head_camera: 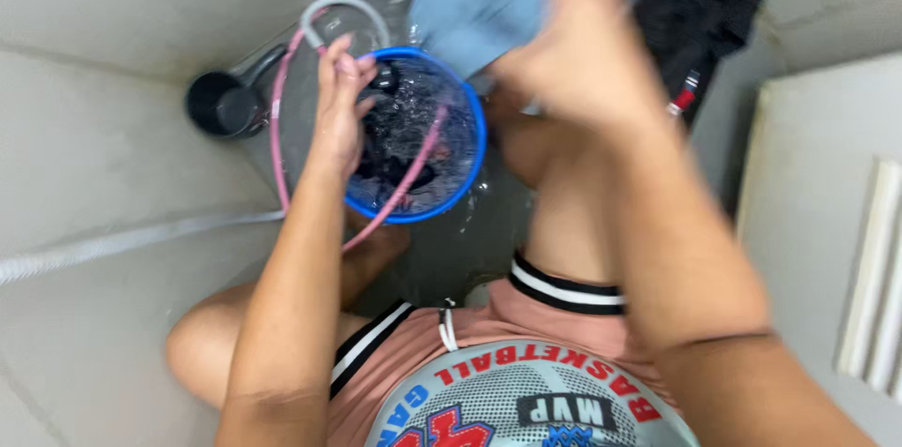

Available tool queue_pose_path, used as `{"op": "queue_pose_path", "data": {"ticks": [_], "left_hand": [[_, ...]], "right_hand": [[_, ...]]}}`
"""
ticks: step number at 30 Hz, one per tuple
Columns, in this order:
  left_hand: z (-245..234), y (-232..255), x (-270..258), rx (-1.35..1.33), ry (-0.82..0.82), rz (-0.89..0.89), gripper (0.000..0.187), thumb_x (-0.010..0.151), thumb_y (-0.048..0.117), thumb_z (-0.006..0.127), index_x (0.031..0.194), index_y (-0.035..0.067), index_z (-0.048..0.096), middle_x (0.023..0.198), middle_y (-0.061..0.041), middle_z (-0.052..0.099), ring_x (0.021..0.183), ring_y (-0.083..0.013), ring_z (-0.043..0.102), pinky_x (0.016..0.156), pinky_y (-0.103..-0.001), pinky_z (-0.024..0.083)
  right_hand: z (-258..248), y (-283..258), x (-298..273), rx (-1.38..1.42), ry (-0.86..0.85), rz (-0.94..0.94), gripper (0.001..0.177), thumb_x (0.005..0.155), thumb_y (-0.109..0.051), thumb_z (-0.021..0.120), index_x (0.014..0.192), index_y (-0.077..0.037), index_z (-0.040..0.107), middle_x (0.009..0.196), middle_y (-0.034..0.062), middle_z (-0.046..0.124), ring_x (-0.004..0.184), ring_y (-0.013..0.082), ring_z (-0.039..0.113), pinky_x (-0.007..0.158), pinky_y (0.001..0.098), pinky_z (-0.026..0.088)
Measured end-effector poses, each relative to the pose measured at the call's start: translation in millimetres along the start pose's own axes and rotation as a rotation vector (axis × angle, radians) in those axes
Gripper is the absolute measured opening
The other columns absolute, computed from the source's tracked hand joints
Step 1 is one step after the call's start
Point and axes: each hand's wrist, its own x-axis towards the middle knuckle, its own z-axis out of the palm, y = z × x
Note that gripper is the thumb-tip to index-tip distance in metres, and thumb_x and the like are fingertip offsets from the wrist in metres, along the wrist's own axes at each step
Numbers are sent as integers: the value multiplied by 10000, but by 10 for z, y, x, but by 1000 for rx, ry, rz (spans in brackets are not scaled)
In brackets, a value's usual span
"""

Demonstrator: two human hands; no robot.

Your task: The person sits on the floor and hand-washes various pieces of clothing in a blue bucket filled with water. They repeatedly submerge, scrub, and wring out items such as shirts and pants, then place the wet clothes into a black laundry basket beside them.

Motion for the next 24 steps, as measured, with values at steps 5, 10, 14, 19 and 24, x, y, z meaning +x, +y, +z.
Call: {"op": "queue_pose_path", "data": {"ticks": [5, 10, 14, 19, 24], "left_hand": [[-111, -732, -117, 1091, -87, 319, 370, 975, 260, 659, 1327, 145, 640, 1358, -167, 631, 1291, -385, 570, 1108, -498, 451], [-181, -1134, -311, 1555, -108, -37, 519, 866, 346, 710, 1364, 226, 626, 1358, -197, 582, 1275, -413, 528, 1036, -562, 415], [-144, -1068, -277, 1538, -101, -254, 596, 870, 341, 691, 1445, 245, 570, 1367, -227, 601, 1261, -422, 571, 1038, -568, 429], [-114, -887, -353, 1544, -143, -351, 469, 936, 410, 642, 1375, 245, 631, 1279, -202, 680, 1207, -405, 625, 1044, -517, 464], [-98, -808, -455, 1488, -59, -193, 382, 911, 406, 689, 1170, 126, 725, 1203, -236, 694, 1163, -433, 635, 1018, -494, 494]], "right_hand": [[-1291, 876, -55, 192, 111, -63, 506, 834, -22, 870, 1280, -2, 634, 1211, 115, 711, 1090, 202, 716, 986, 347, 609], [-1332, 2269, -430, -6, 185, 638, 778, 704, -116, 889, 1354, -90, 462, 1150, 96, 696, 920, 254, 716, 589, 448, 593], [-823, 3113, -736, 229, 170, 898, 795, 630, -90, 859, 1328, -121, 481, 1128, 120, 686, 917, 320, 714, 583, 496, 595], [-433, 3565, -565, 103, 193, 670, 792, 620, -82, 903, 1288, -103, 477, 1210, 164, 617, 1072, 390, 658, 779, 589, 586], [10, 3601, -291, -406, 238, 113, 817, 725, -58, 793, 1472, -143, 472, 1571, 318, 311, 1392, 536, 377, 1138, 677, 432]]}}
